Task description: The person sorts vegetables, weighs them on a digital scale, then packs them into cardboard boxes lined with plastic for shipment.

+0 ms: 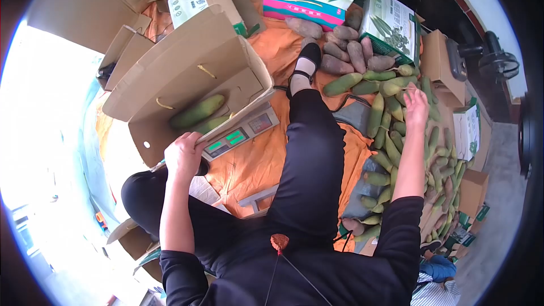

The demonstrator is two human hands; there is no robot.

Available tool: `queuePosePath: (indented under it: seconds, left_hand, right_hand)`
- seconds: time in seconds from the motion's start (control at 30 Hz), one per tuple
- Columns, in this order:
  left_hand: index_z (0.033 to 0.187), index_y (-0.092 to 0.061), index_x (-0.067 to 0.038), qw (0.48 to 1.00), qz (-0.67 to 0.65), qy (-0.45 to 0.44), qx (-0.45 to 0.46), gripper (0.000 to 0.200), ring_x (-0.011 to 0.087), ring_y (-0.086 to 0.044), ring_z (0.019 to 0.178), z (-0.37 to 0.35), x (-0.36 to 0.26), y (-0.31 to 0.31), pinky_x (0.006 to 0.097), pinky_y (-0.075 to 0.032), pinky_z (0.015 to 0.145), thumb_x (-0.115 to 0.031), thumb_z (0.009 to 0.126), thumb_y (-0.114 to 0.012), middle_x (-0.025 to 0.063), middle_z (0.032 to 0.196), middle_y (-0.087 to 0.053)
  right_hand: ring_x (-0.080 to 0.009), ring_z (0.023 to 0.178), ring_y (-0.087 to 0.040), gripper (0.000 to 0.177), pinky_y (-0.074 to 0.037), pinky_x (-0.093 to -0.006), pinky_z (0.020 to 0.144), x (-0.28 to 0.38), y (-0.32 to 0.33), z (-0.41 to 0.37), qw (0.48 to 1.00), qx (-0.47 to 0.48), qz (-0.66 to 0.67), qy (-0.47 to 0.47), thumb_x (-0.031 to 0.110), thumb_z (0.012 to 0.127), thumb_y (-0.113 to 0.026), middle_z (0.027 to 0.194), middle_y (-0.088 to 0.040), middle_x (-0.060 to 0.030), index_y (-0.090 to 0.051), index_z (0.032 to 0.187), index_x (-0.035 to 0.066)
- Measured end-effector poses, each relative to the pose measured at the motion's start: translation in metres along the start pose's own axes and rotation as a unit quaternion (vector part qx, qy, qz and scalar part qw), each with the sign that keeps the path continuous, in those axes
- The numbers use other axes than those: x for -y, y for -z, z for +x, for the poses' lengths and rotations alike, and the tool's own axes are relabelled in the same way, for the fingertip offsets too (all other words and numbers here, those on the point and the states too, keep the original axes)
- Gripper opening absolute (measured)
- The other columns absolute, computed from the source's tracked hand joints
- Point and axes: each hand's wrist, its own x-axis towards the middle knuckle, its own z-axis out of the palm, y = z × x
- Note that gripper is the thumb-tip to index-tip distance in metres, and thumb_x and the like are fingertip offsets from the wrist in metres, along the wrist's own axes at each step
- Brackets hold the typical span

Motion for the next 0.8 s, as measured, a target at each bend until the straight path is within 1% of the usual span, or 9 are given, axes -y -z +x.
queuePosePath:
  seconds: [0.17, 0.23, 0.27, 0.33, 0.5, 0.63, 0.7, 0.73, 0.8]
  left_hand:
    - [0.088, -0.067, -0.01, 1.0, 0.008, -0.007, 0.01, 0.014, 0.029, -0.063, 0.08, 0.0, 0.006, -0.002, 0.0363, -0.05, 0.071, -0.02, 0.078, -0.066, 0.0078, 0.084, -0.064]
    - [0.088, -0.066, -0.01, 1.0, 0.006, -0.005, 0.01, 0.014, 0.0288, -0.063, 0.081, 0.0, 0.007, -0.002, 0.0363, -0.05, 0.071, -0.02, 0.078, -0.066, 0.0077, 0.084, -0.064]
    - [0.089, -0.066, -0.01, 1.0, 0.008, -0.005, 0.014, 0.014, 0.0286, -0.063, 0.081, 0.0, 0.008, -0.002, 0.0364, -0.05, 0.071, -0.02, 0.078, -0.066, 0.0077, 0.084, -0.064]
    - [0.089, -0.066, -0.01, 1.0, 0.008, -0.009, 0.012, 0.015, 0.0287, -0.062, 0.081, -0.001, 0.009, -0.004, 0.0368, -0.05, 0.071, -0.02, 0.078, -0.066, 0.0078, 0.084, -0.064]
    - [0.088, -0.065, -0.01, 1.0, 0.004, -0.019, 0.005, 0.015, 0.0288, -0.062, 0.081, -0.003, 0.011, -0.005, 0.0375, -0.05, 0.071, -0.021, 0.078, -0.066, 0.0079, 0.083, -0.063]
    - [0.087, -0.065, -0.01, 1.0, 0.003, -0.023, 0.014, 0.015, 0.0289, -0.062, 0.081, -0.003, 0.012, -0.005, 0.0378, -0.05, 0.071, -0.021, 0.078, -0.066, 0.0082, 0.083, -0.063]
    - [0.087, -0.065, -0.01, 1.0, 0.004, -0.026, 0.017, 0.015, 0.029, -0.062, 0.081, -0.003, 0.012, -0.005, 0.0379, -0.05, 0.071, -0.021, 0.078, -0.066, 0.0084, 0.083, -0.063]
    - [0.087, -0.065, -0.01, 0.999, 0.008, -0.025, 0.019, 0.015, 0.0291, -0.062, 0.082, -0.002, 0.012, -0.005, 0.0381, -0.05, 0.071, -0.022, 0.078, -0.065, 0.0084, 0.083, -0.063]
    - [0.087, -0.065, -0.01, 0.999, 0.01, -0.028, 0.024, 0.015, 0.0292, -0.062, 0.082, -0.004, 0.012, -0.005, 0.0383, -0.05, 0.071, -0.022, 0.078, -0.065, 0.0085, 0.083, -0.063]
  right_hand:
    - [-0.0145, 0.096, -0.054, 0.014, -0.046, -0.0331, 0.086, 0.082, -0.094, -0.037, 0.995, 0.072, -0.035, 0.06, 0.017, 0.094, -0.053, 0.105, -0.06, -0.0079, -0.058, 0.095, 0.004]
    - [-0.0159, 0.097, -0.055, 0.015, -0.047, -0.0345, 0.086, 0.114, -0.128, -0.066, 0.977, 0.174, -0.018, 0.121, 0.016, 0.094, -0.052, 0.105, -0.06, -0.0109, -0.057, 0.096, 0.002]
    - [-0.0159, 0.097, -0.055, 0.015, -0.047, -0.0345, 0.086, 0.131, -0.142, -0.081, 0.977, 0.175, -0.02, 0.124, 0.016, 0.094, -0.052, 0.105, -0.06, -0.0109, -0.057, 0.096, 0.002]
    - [-0.0201, 0.1, -0.056, 0.017, -0.047, -0.0361, 0.087, 0.164, -0.17, -0.11, 0.939, 0.297, 0.015, 0.171, 0.016, 0.096, -0.048, 0.105, -0.06, -0.0138, -0.056, 0.096, 0.001]
    - [-0.0258, 0.104, -0.056, 0.022, -0.046, -0.0385, 0.089, 0.218, -0.243, -0.171, 0.885, 0.408, 0.095, 0.205, 0.017, 0.097, -0.044, 0.107, -0.059, -0.0162, -0.055, 0.104, 0.0]
    - [-0.028, 0.111, -0.054, 0.025, -0.046, -0.0409, 0.094, 0.215, -0.299, -0.191, 0.814, 0.535, 0.132, 0.182, 0.018, 0.096, -0.045, 0.112, -0.059, -0.018, -0.057, 0.104, -0.002]
    - [-0.0269, 0.106, -0.057, 0.024, -0.048, -0.04, 0.092, 0.193, -0.324, -0.196, 0.793, 0.572, 0.139, 0.158, 0.018, 0.096, -0.045, 0.107, -0.06, -0.0186, -0.059, 0.1, -0.001]
    - [-0.0197, 0.094, -0.061, 0.02, -0.051, -0.0349, 0.082, 0.178, -0.336, -0.209, 0.828, 0.524, 0.149, 0.13, 0.017, 0.095, -0.048, 0.098, -0.064, -0.013, -0.061, 0.094, 0.001]
    - [-0.0153, 0.092, -0.061, 0.018, -0.05, -0.0303, 0.081, 0.151, -0.345, -0.223, 0.86, 0.496, 0.097, 0.069, 0.015, 0.094, -0.051, 0.095, -0.065, -0.01, -0.062, 0.092, 0.0]
